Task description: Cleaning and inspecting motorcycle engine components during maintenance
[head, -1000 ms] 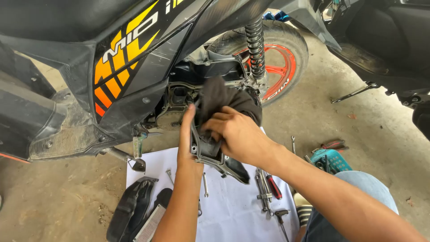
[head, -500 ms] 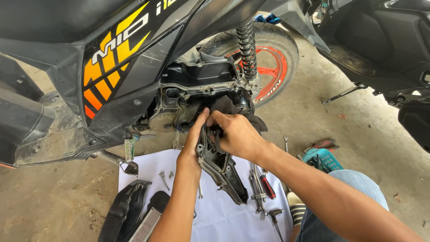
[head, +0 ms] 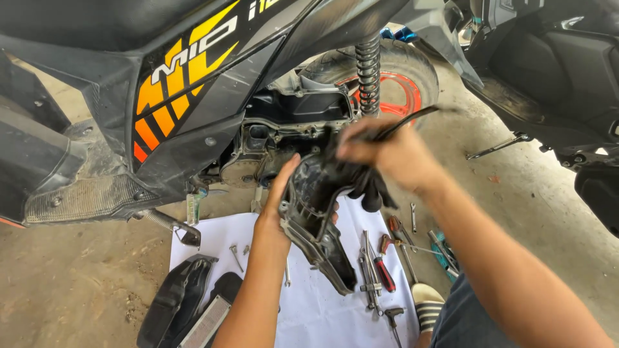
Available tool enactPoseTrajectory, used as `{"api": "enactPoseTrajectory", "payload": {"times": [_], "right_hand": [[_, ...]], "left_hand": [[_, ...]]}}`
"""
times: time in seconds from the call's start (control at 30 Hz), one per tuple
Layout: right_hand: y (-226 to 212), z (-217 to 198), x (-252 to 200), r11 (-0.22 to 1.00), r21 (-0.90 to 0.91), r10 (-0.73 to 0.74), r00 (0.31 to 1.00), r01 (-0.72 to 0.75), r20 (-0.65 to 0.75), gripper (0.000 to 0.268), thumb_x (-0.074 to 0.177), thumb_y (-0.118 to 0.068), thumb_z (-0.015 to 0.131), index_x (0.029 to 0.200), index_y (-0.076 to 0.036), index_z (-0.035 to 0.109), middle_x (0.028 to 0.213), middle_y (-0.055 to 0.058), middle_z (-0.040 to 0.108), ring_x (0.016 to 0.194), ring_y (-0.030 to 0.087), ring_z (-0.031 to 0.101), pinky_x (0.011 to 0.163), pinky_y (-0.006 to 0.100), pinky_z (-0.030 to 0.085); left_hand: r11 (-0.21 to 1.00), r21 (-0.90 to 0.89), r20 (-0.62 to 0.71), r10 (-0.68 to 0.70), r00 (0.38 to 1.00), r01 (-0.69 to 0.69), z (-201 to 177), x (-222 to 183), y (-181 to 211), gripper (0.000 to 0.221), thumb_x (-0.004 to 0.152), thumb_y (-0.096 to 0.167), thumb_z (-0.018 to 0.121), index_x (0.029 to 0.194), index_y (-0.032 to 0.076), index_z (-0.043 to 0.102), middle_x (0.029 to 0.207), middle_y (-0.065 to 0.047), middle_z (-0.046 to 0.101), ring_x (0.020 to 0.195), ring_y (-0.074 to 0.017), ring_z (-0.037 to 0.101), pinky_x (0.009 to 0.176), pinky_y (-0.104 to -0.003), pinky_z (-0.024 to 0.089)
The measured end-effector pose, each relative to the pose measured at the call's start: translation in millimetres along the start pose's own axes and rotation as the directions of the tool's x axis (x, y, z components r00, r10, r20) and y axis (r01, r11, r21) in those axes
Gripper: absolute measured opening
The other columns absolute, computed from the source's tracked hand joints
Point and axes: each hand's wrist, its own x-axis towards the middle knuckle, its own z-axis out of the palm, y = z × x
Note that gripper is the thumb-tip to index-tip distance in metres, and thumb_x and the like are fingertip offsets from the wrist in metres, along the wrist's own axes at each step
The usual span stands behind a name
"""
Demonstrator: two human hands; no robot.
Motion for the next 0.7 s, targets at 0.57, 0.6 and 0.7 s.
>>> {"api": "enactPoseTrajectory", "payload": {"times": [0.57,0.6,0.7], "right_hand": [[29.8,-6.4,9.0,0.908,-0.412,0.015,0.988,-0.076,-0.151,0.022,0.086,-0.027,0.08,0.094,-0.009,0.071,0.083,0.013,0.07,0.083,0.032,0.069,0.074,0.042,0.055],[23.2,-18.2,11.6,0.974,-0.183,0.107,0.982,-0.135,-0.153,0.023,0.087,-0.035,0.08,0.095,-0.014,0.075,0.086,0.003,0.073,0.083,0.016,0.068,0.079,0.031,0.055],[12.8,0.5,-2.0,0.984,-0.173,-0.029,0.999,0.033,0.024,0.022,0.082,-0.017,0.083,0.098,-0.004,0.078,0.089,0.018,0.077,0.09,0.024,0.071,0.081,0.04,0.057]], "left_hand": [[0.991,0.122,-0.095,-0.043,0.995,0.054,-28.4,37.1,-6.2,0.092,0.075,0.067,0.069,0.139,0.002,0.059,0.129,-0.023,0.065,0.115,-0.0342,0.064,0.1,-0.047,0.051],[0.996,0.081,-0.041,-0.027,0.999,0.03,-19.9,39.8,-0.5,0.083,0.079,0.064,0.068,0.135,0.002,0.063,0.124,-0.022,0.068,0.109,-0.0323,0.067,0.096,-0.044,0.054],[0.99,0.122,-0.109,-0.052,0.993,0.065,-15.8,23.3,2.7,0.094,0.07,0.065,0.073,0.139,0.002,0.06,0.129,-0.024,0.066,0.114,-0.0347,0.066,0.1,-0.047,0.052]]}}
